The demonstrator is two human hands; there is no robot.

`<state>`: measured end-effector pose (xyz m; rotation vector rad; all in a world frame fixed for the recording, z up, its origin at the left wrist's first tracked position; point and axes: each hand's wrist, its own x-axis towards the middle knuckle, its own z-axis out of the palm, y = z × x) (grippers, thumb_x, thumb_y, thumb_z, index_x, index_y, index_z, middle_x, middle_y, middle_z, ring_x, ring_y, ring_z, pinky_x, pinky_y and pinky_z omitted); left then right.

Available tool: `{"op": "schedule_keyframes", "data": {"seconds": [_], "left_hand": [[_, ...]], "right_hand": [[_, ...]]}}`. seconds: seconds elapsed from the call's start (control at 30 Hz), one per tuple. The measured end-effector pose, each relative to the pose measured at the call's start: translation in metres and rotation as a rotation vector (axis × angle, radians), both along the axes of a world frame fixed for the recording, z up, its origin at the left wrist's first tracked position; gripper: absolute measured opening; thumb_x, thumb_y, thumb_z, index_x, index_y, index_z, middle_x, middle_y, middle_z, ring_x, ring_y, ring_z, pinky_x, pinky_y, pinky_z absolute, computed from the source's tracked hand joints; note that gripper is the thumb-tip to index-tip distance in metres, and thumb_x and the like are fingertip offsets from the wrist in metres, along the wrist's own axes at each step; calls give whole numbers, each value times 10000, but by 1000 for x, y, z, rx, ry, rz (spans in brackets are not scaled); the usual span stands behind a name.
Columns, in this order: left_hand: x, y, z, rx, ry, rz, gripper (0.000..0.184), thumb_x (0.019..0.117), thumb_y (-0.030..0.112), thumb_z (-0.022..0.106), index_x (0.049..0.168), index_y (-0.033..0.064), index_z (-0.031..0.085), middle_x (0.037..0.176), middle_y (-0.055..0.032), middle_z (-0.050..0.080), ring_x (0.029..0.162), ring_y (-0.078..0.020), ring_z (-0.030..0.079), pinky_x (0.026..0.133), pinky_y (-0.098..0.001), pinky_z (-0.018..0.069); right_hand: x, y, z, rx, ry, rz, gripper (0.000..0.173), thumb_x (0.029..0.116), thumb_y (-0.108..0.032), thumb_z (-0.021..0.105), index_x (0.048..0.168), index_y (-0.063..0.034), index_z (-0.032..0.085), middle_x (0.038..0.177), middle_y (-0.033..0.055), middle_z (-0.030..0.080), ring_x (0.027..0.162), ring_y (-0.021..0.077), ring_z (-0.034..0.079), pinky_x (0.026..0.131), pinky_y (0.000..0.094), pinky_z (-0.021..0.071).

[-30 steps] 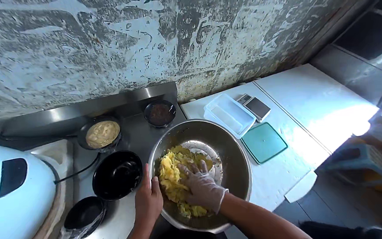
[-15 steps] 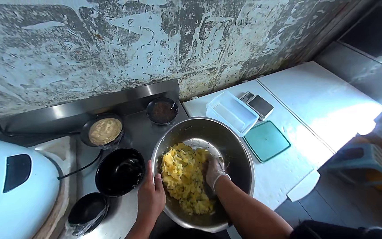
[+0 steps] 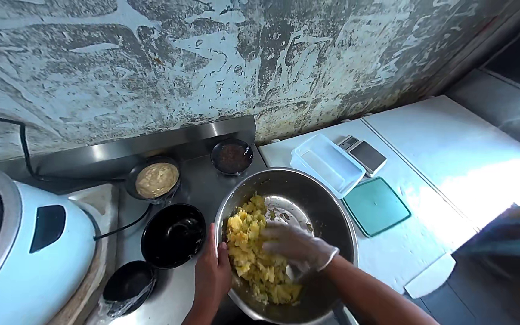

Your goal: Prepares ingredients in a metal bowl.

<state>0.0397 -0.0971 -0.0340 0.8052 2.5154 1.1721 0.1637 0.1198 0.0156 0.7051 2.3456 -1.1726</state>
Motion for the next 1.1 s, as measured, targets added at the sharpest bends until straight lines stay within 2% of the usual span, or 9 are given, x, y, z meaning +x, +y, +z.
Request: {"op": "schedule_keyframes", "data": {"seconds": [0.1,0.27,0.3,0.37,0.47,0.63,0.83,1.0,1.1], "left_hand": [[4,-2,0,-23,-4,-3,573,1054,230,407,1581,14,341,1525,-173,506,1318,-284,590,1082,-451,482],[0,-1,-2,-7,-17,1,570,1060,275,400,1582,48,360,1471,-149,568,1279,-232,620,1059,-430,507],[0,-1,-2,-1,-39,11,571,1065,295,395,1580,51,365,1448,-149,588,1265,-227,628,1054,-433,509],[1,-3,0,-6,-123,34,570,1079,338,370,1588,83,362,1429,-138,604,1263,-211,625,1063,-434,502],[2,-2,-1,66,-175,58,530,1096,308,350,1573,82,394,1494,-104,555,1324,-143,576,1114,-366,466],[4,-4,-6,139,-93,30,520,1082,250,363,1559,45,405,1440,-139,595,1269,-139,614,1069,-334,496],[7,0,-3,107,-34,44,519,1078,255,375,1551,44,422,1454,-179,575,1308,-254,599,1093,-429,473],[5,-3,-1,83,-30,26,533,1078,251,371,1565,35,389,1474,-190,553,1320,-270,587,1093,-434,471],[5,1,-2,117,-23,32,524,1076,240,377,1550,19,409,1477,-192,550,1316,-272,590,1090,-422,472]], "right_hand": [[-3,40,-5,-222,219,-469,291,1022,-352,607,1072,-112,764,948,43,742,871,148,692,833,390,574],[-56,76,-97,-783,106,-817,512,1065,-540,361,1336,-159,569,1161,40,661,1009,169,650,840,372,542],[-75,62,-100,-754,32,-804,509,1037,-602,390,1262,-184,573,1034,25,616,885,166,603,737,379,513],[-102,34,-93,-663,-156,-636,631,924,-686,561,1292,-179,638,1144,81,680,1012,221,654,851,479,556],[-122,8,-54,-570,-246,-152,488,960,-449,667,1306,-106,650,1244,89,674,1125,176,642,1003,424,515],[-68,21,-14,-505,-6,258,456,837,-218,812,1216,-33,636,1042,71,710,922,132,684,851,367,585],[19,1,2,-35,-22,-92,631,915,-538,696,1442,-217,564,1354,94,641,1256,222,611,1099,498,474],[33,-13,7,182,-65,-16,596,988,-337,589,1566,-272,454,1620,17,422,1471,251,420,1187,547,366],[42,-29,12,391,-35,-245,424,989,-352,576,1400,-269,643,1435,49,605,1296,264,589,1065,524,490]]}}
